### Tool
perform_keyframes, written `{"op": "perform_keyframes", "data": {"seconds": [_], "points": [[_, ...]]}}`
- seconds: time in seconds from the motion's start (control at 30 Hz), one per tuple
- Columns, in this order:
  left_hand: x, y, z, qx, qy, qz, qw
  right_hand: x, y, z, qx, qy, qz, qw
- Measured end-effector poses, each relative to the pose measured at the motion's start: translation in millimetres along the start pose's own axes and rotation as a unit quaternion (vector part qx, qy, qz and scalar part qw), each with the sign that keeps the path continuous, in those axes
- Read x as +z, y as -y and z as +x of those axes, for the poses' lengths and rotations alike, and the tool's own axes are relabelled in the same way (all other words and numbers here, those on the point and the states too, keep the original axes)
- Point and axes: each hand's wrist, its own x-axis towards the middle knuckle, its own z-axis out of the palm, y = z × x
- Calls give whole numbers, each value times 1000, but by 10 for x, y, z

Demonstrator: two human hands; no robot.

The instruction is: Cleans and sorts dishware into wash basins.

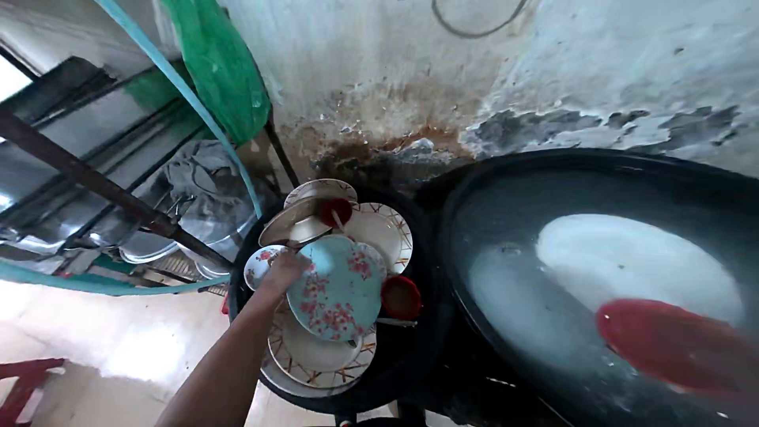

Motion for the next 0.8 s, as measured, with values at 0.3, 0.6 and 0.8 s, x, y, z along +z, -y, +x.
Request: {"op": "perform_keyframes", "data": {"seconds": [0.3, 0.6, 0.8], "points": [[-334, -1008, -330, 215, 24, -54, 975, 1387, 1063, 375, -134, 128, 15, 982], [-590, -1173, -322, 342, -3, -24, 939, 2021, 1720, 392, -599, -31, -240, 763], [-788, -897, -344, 209, -68, -355, 909, 923, 574, 816, -489, -79, -288, 820]]}}
